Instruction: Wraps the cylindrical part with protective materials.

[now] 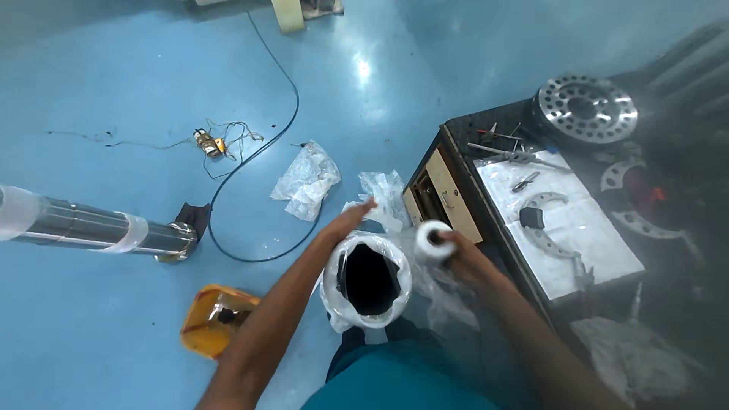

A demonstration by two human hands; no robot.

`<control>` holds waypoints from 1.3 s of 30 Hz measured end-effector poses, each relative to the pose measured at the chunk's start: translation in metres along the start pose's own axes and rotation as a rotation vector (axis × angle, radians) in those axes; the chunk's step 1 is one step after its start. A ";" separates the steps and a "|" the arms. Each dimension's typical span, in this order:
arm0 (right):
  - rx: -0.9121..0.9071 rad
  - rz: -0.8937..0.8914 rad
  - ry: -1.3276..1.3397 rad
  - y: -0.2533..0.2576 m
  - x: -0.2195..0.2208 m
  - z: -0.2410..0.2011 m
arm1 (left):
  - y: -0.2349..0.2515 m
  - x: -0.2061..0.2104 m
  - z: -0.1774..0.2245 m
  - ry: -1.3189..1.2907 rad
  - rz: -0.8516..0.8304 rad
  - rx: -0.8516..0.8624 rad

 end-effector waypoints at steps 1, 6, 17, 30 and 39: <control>0.048 -0.013 -0.056 -0.032 -0.013 0.006 | -0.011 -0.004 -0.006 -0.182 0.292 -0.033; 0.280 -0.113 -0.073 -0.160 0.048 0.043 | -0.159 0.009 -0.034 -0.489 0.786 -0.262; 0.426 -0.097 -0.195 -0.134 0.196 0.071 | -0.281 0.045 -0.010 -0.880 0.032 -0.622; 0.159 -0.706 -0.623 -0.107 0.113 0.007 | -0.157 -0.043 -0.078 -0.763 0.778 -0.335; -0.469 -0.169 -0.548 0.022 0.090 -0.064 | -0.018 0.004 0.034 -0.187 0.135 0.182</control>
Point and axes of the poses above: each hand's wrist, its own y-axis towards the middle knuckle, its own x-axis out of the palm, z = x × y, the point moved 1 cm from there along y, towards the middle knuckle, and after that the axes turned 1 degree about x, right-handed, at the moved point
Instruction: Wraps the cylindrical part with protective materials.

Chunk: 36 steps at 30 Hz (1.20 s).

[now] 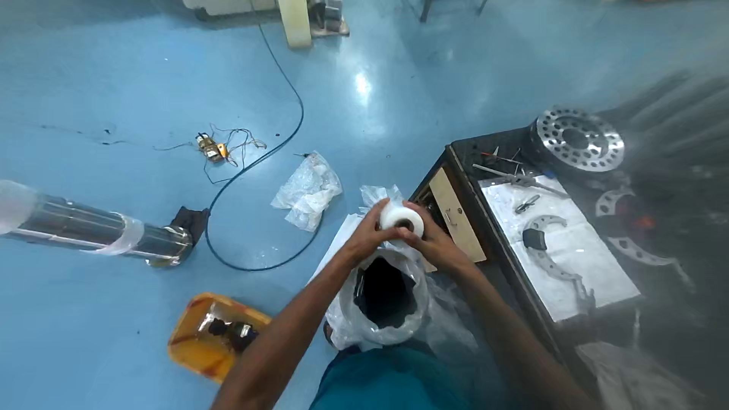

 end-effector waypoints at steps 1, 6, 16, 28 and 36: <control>0.012 0.004 0.096 0.007 0.007 0.004 | 0.001 0.003 -0.002 0.069 -0.053 -0.022; -0.087 0.032 0.115 -0.002 -0.028 0.043 | -0.010 0.012 0.015 0.434 -0.364 -0.061; 0.343 -0.258 -0.177 -0.101 -0.010 0.137 | 0.014 0.024 0.015 0.715 -0.684 -0.391; 0.500 -0.089 0.236 -0.181 0.046 0.075 | 0.019 0.018 0.005 0.673 -0.670 -0.316; 0.244 -0.200 0.475 -0.262 0.089 0.060 | 0.020 0.022 0.007 0.691 -0.654 -0.314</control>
Point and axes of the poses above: each hand's wrist, its own y-axis towards the middle knuckle, its own x-axis out of the palm, z = x × y, the point moved 1 cm from there along y, towards the middle knuckle, and after that the axes turned 1 degree about x, right-handed, at the moved point
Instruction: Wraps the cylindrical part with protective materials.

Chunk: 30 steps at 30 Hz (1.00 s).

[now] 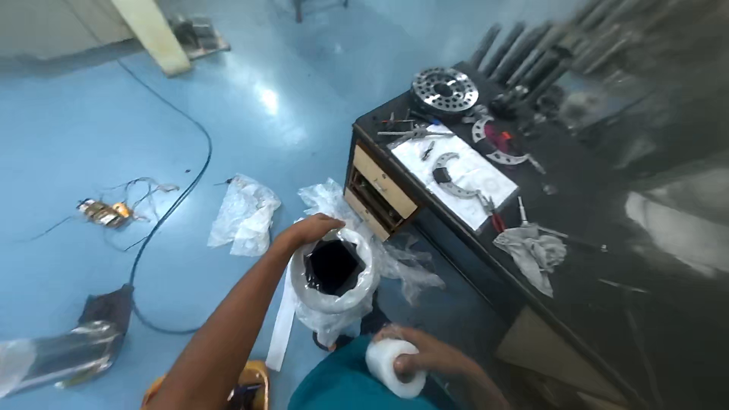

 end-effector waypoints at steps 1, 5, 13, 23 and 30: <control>-0.033 0.076 -0.001 -0.009 -0.006 -0.004 | -0.001 0.000 -0.001 -0.013 -0.002 0.012; -0.031 0.660 0.097 -0.027 -0.066 -0.017 | -0.013 0.007 0.006 -0.036 0.024 -0.001; -0.061 1.391 0.483 -0.016 -0.272 0.010 | -0.011 0.004 0.003 -0.083 -0.011 -0.020; 0.227 1.646 0.292 -0.017 -0.362 0.037 | -0.012 0.007 -0.026 -0.562 0.396 0.003; 0.057 1.435 -0.570 0.026 -0.294 0.006 | -0.039 0.064 -0.121 -0.701 0.910 -0.321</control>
Point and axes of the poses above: each hand's wrist, its own y-axis towards the middle knuckle, its own x-axis out of the palm, z = x × y, the point moved 1 cm from there along y, towards the middle knuckle, and after that the axes turned 1 degree about x, right-handed, at the moved point
